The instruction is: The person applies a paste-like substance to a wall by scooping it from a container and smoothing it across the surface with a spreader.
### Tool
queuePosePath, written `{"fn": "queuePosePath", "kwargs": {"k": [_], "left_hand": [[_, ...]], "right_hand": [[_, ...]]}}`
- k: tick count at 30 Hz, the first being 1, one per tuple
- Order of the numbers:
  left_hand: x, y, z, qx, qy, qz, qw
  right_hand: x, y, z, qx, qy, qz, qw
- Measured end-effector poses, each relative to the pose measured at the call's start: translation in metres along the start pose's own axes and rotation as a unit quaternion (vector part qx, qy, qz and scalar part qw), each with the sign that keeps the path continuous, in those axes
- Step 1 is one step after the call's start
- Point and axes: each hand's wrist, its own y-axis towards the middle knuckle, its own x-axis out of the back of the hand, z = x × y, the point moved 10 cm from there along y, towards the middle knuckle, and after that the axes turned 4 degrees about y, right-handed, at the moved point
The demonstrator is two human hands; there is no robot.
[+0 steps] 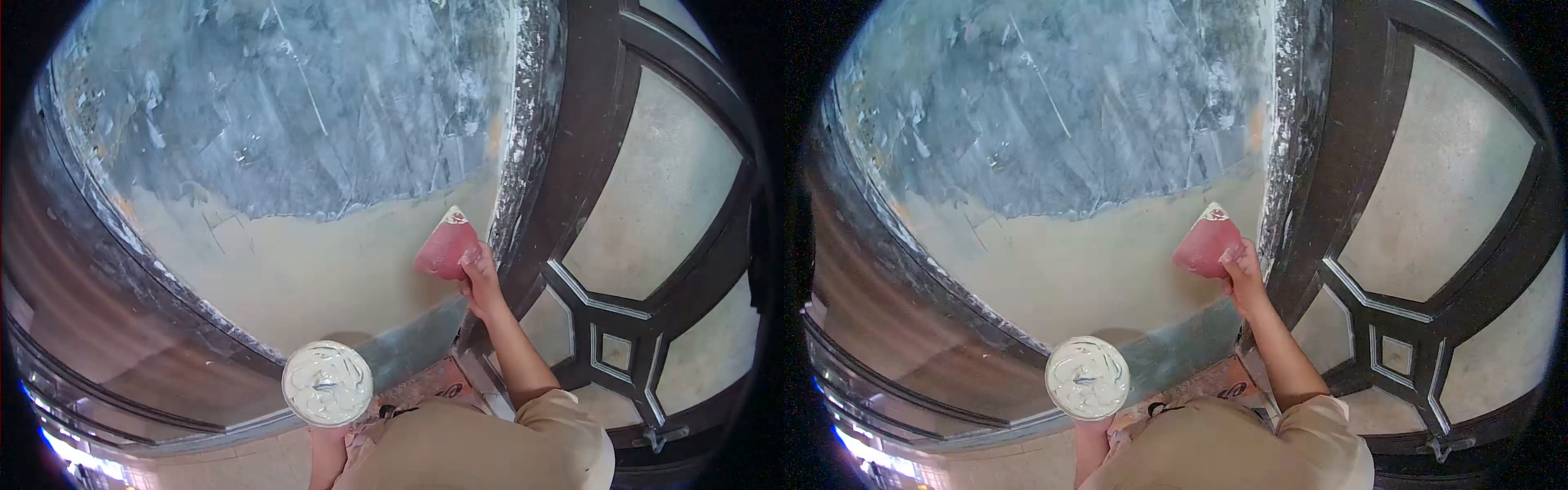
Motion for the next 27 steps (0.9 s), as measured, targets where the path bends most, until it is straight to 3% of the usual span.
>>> {"fn": "queuePosePath", "kwargs": {"k": [2,11,12,17,20,24,27], "left_hand": [[-0.038,0.069,-0.003,0.004,0.004,0.003,1.0],[-0.044,0.091,0.02,0.019,0.029,0.012,0.999],[-0.046,0.097,0.021,0.02,0.033,0.013,0.999],[-0.045,0.109,0.03,0.022,0.045,0.016,0.999],[-0.05,0.12,0.034,0.021,0.048,0.013,0.999],[-0.049,0.133,0.043,0.021,0.05,0.008,0.998],[-0.049,0.138,0.041,0.02,0.053,0.007,0.998]], "right_hand": [[0.015,0.004,0.002,0.006,0.043,-0.017,0.999],[0.04,0.055,0.03,-0.036,0.232,-0.087,0.968],[0.038,0.06,0.036,-0.03,0.162,-0.053,0.985],[0.035,0.081,0.033,-0.037,0.144,-0.053,0.987],[0.053,0.084,0.008,-0.053,0.087,-0.115,0.988],[0.071,0.059,-0.025,-0.061,0.135,-0.099,0.984],[0.065,0.049,0.002,-0.031,0.143,-0.118,0.982]]}}
